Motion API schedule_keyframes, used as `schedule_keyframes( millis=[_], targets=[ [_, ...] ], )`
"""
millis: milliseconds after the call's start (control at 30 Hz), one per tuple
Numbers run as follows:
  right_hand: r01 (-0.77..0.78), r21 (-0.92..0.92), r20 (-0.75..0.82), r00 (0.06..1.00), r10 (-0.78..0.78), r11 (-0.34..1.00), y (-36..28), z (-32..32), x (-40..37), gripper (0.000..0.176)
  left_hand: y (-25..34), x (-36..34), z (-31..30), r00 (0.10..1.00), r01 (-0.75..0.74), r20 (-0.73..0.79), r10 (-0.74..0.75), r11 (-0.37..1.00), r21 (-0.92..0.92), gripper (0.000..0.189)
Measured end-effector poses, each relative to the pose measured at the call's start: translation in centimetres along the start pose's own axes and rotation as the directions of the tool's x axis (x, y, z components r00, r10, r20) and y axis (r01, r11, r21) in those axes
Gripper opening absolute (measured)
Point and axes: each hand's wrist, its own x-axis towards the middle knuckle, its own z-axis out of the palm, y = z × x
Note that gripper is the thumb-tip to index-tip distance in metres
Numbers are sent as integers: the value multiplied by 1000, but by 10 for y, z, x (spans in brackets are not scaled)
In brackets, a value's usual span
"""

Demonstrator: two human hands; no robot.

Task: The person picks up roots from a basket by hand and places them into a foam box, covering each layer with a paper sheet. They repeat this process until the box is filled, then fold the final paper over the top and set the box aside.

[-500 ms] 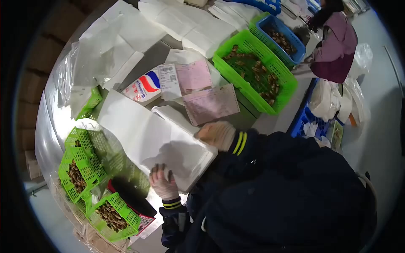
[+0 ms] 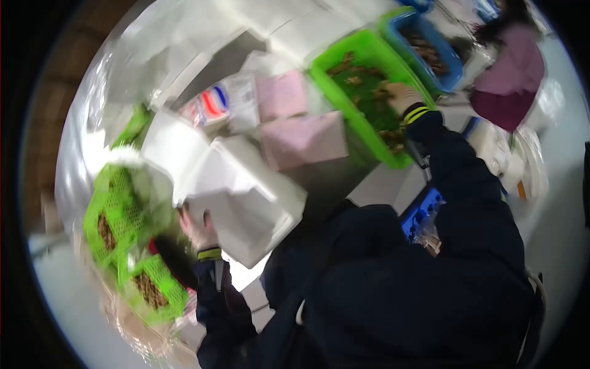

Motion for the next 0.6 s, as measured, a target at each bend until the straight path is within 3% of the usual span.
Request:
schedule_keyframes(
  millis=[33,67,100,133,200,233,267,333,367,400,433,467,500,533,567,600],
  targets=[
    [-3,37,130,992,-1,999,-1,8,12,37,3,-6,-4,997,57,-47,-61,995,-79,68],
    [-2,70,259,966,-16,998,-2,14,25,39,0,-10,-13,993,-70,-82,84,986,152,68],
    [78,92,128,988,-90,993,-3,24,25,42,1,-18,-24,990,-88,-89,106,980,179,65],
    [36,190,121,991,-59,981,0,30,29,42,10,-22,-39,995,-99,11,99,973,211,62],
    [-89,54,103,991,83,995,-10,27,29,40,39,-50,-57,963,-239,200,182,918,316,49],
    [-128,0,168,978,127,992,-14,13,31,40,45,-63,-60,927,-288,318,200,922,258,43],
    [-156,31,135,979,150,987,-16,5,30,44,48,-80,-57,905,-318,375,201,905,283,37],
    [-161,354,144,983,117,921,-43,-10,28,51,49,-101,-58,886,-281,418,201,950,139,31],
    [220,396,-86,976,-202,891,-64,-10,21,53,50,-105,-60,885,-276,422,196,951,137,31],
    [566,350,-314,822,-475,746,-94,-13,11,56,58,-102,-65,911,-203,382,157,975,84,27],
    [219,780,10,932,-363,586,-152,-45,-23,53,67,-96,-72,932,-137,341,122,990,20,24],
    [168,816,174,841,-512,553,-188,-57,-34,50,78,-90,-78,931,-145,340,135,989,6,24],
    [312,809,69,791,-607,498,-230,-64,-58,48,91,-80,-86,935,-97,329,131,988,-116,26],
    [60,863,300,738,-605,502,-269,-81,-74,28,103,-70,-89,938,-58,318,140,966,-252,29],
    [117,929,156,736,-658,352,-286,-47,-90,25,114,-68,-89,936,24,333,110,926,-376,37],
    [99,943,173,668,-724,317,-310,-37,-99,34,119,-75,-75,898,378,435,-64,620,-688,38]
  ],
)
